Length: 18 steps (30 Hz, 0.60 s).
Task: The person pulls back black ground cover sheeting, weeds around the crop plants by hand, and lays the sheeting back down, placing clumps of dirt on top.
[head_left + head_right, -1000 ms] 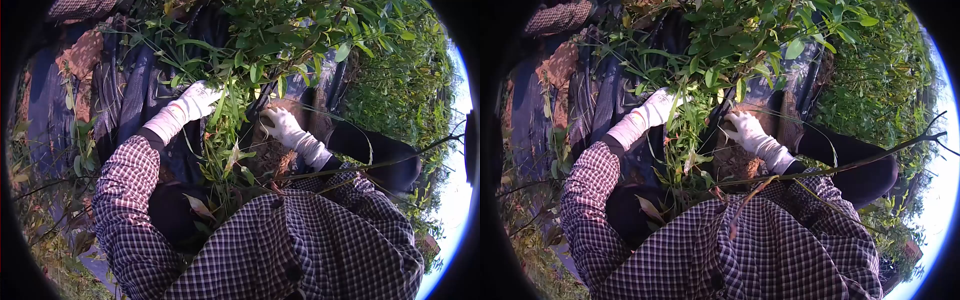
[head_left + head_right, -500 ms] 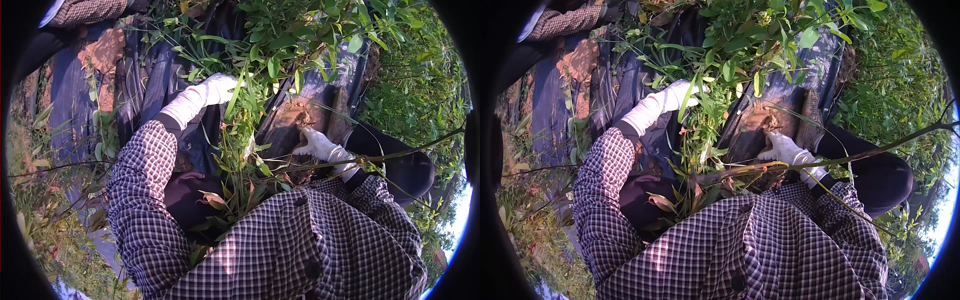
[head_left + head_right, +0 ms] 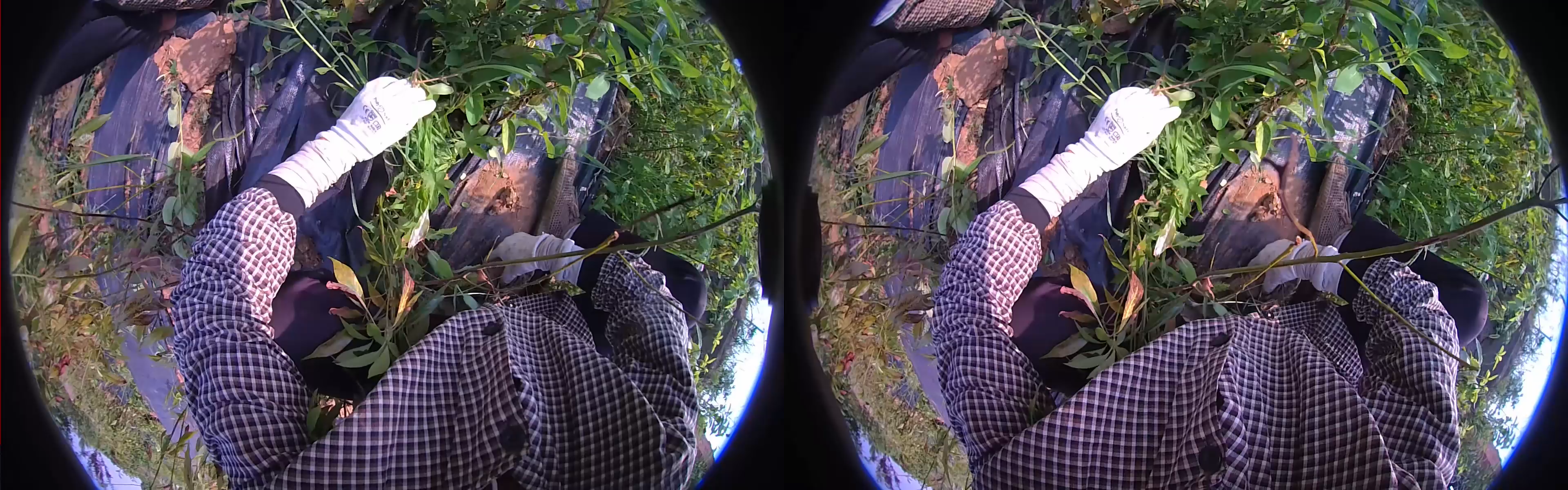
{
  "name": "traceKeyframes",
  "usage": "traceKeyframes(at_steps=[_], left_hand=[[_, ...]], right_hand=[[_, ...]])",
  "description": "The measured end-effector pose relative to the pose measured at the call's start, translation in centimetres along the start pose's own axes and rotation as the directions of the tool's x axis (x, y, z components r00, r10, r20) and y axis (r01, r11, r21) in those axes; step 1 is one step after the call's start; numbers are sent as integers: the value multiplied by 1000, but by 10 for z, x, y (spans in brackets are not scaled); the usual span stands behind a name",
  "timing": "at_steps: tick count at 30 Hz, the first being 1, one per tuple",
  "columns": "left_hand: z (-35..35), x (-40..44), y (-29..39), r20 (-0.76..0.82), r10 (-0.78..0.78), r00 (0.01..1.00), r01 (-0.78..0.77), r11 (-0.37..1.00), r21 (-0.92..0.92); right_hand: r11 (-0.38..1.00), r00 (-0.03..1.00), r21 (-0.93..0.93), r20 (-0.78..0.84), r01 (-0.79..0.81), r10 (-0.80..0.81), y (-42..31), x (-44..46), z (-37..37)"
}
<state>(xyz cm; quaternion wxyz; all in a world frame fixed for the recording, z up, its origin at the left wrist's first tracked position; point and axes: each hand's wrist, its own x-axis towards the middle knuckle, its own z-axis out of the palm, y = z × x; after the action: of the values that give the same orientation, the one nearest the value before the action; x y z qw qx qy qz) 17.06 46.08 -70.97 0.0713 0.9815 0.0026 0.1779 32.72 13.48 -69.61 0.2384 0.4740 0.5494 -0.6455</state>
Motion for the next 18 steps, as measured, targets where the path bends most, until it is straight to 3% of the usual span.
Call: traceKeyframes(at_steps=[1,2,6,9,11,13,14,15,16,17,18], left_hand=[[-9,1,-4,-242,58,969,-35,995,97],[-18,-3,-4,-305,-1,952,32,995,99],[-27,-17,-11,-526,-225,820,288,957,39],[-26,-22,-13,-508,-510,694,568,822,-49],[-15,-14,-20,-397,-783,480,725,608,-324],[-7,-5,-32,-302,-885,354,685,465,-560],[-15,0,-34,-13,-923,385,513,226,-828],[-24,8,-37,253,-843,475,319,-103,-942],[-35,19,-39,385,-721,576,294,-256,-921],[-61,31,-34,409,-551,728,362,-198,-911],[-78,43,-26,350,-475,807,368,-58,-928]], right_hand=[[1000,999,22,45,-20,19,-2,2,-5],[996,995,-7,-34,91,-91,-3,-5,-7],[1000,985,27,-171,-3,8,-4,-43,-25],[938,955,241,-98,-249,279,-11,-87,-71],[925,950,375,-265,-58,167,-11,-107,-81],[866,917,490,-383,96,115,-24,-121,-95],[823,902,549,-415,147,117,-39,-124,-104],[773,887,603,-447,198,121,-54,-126,-113],[671,885,678,-460,299,71,-72,-125,-120],[699,820,563,-569,441,-60,-75,-111,-123],[735,810,501,-576,457,-111,-83,-102,-131]])
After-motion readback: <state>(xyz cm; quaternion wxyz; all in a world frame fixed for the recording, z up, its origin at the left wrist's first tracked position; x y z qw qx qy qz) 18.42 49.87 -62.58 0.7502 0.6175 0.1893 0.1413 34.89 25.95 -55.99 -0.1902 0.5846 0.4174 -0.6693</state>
